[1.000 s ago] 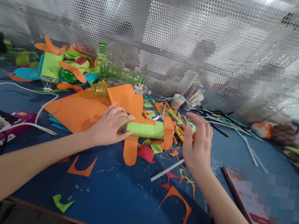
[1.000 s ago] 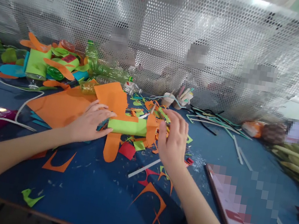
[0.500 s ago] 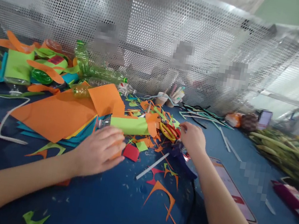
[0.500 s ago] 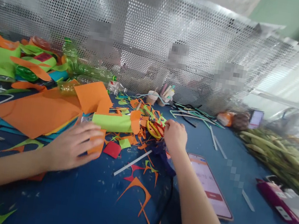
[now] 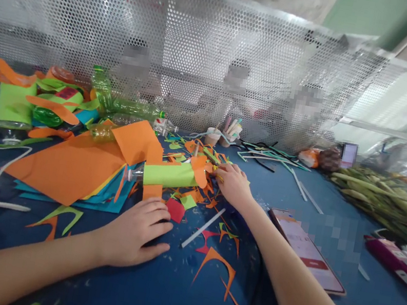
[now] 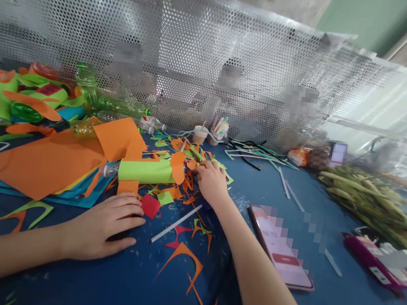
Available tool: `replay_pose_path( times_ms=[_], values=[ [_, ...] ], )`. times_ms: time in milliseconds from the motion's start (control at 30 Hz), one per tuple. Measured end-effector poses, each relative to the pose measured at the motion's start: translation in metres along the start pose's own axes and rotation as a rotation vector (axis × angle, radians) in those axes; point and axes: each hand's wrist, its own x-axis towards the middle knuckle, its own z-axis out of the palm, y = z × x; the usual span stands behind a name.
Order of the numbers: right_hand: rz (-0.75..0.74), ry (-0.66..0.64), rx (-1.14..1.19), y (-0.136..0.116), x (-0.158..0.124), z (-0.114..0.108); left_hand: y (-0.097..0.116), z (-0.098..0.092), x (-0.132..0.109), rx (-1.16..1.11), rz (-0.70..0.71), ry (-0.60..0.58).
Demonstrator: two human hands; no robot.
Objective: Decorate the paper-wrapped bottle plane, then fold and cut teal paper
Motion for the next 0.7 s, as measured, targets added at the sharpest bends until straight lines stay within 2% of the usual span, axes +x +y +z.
replay_pose_path(
  times_ms=[267, 533, 700],
  values=[
    [-0.051, -0.135, 0.006, -0.009, 0.031, 0.012, 0.003, -0.003, 0.005, -0.039, -0.010, 0.020],
    [0.120, -0.148, -0.036, -0.012, 0.066, 0.022, 0.002, -0.001, 0.003, -0.084, -0.033, 0.030],
    [0.175, -0.176, 0.064, -0.012, 0.080, 0.026, 0.002, 0.001, 0.002, -0.075, -0.056, 0.054]
  ],
)
